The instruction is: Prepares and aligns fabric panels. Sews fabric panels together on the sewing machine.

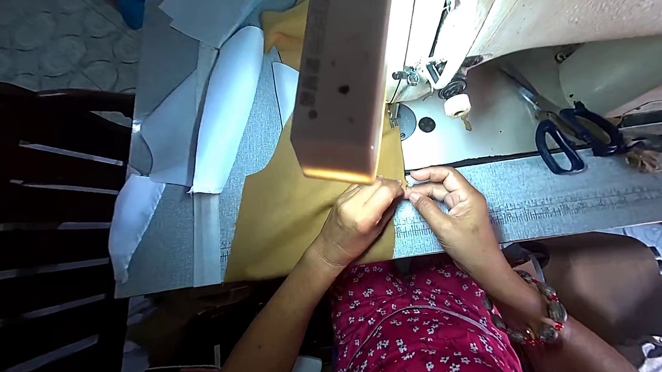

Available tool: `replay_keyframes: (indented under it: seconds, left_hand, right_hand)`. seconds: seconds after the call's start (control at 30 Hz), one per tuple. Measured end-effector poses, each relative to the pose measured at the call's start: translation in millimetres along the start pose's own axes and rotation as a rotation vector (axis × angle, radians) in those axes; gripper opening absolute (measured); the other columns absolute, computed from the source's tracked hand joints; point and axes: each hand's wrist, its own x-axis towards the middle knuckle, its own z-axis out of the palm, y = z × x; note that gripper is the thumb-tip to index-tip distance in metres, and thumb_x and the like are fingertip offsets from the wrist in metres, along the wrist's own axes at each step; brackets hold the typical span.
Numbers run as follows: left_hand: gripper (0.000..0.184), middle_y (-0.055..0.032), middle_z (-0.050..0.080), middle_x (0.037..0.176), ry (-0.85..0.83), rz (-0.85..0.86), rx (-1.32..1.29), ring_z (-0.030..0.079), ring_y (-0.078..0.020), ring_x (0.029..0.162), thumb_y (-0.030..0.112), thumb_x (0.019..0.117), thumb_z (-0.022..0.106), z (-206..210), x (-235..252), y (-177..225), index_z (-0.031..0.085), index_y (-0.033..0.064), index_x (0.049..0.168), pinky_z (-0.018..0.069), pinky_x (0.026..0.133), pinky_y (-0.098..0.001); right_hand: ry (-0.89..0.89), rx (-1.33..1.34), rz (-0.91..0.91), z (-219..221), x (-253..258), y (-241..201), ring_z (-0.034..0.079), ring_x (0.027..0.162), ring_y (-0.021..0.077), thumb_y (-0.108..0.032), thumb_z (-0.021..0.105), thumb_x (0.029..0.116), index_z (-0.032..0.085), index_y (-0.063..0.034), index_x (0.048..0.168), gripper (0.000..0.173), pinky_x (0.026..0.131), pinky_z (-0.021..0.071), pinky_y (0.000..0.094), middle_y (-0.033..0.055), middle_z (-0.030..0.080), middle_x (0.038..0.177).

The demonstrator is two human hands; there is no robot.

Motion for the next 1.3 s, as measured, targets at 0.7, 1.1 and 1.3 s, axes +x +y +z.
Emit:
replay_keyframes:
  seconds: [0.7,1.1,1.3]
  left_hand:
    - [0.031,-0.0082,0.072,0.128,-0.224,-0.157,0.185,0.060,-0.0342,0.131,0.022,0.0998,0.052,-3,-10,2,0.080,0.0124,0.108,0.0381,0.111,-0.0636]
    - [0.033,-0.0082,0.070,0.133,-0.260,-0.214,0.106,0.057,-0.0342,0.135,0.017,0.0974,0.051,-8,-7,-1,0.079,0.0147,0.115,0.0298,0.114,-0.0678]
    - [0.033,-0.0089,0.069,0.133,-0.251,-0.184,0.123,0.058,-0.0344,0.134,0.018,0.0973,0.051,-6,3,-11,0.079,0.0132,0.114,0.0307,0.114,-0.0661]
  right_hand:
    - [-0.253,-0.861,-0.854,-36,45,40,0.068,0.095,0.0311,-0.011,0.055,0.0945,0.077,-0.0075,0.097,0.022,0.078,0.0516,0.0435,0.0127,0.073,0.102]
    - [-0.213,-0.903,-0.792,-38,44,36,0.066,0.099,0.0333,-0.009,0.053,0.0916,0.080,-0.0128,0.103,0.029,0.080,0.0489,0.0455,0.0134,0.073,0.108]
    - [-0.242,-0.935,-0.782,-38,56,31,0.066,0.097,0.0355,-0.008,0.054,0.0902,0.079,-0.0105,0.103,0.028,0.077,0.0492,0.0466,0.0142,0.072,0.105]
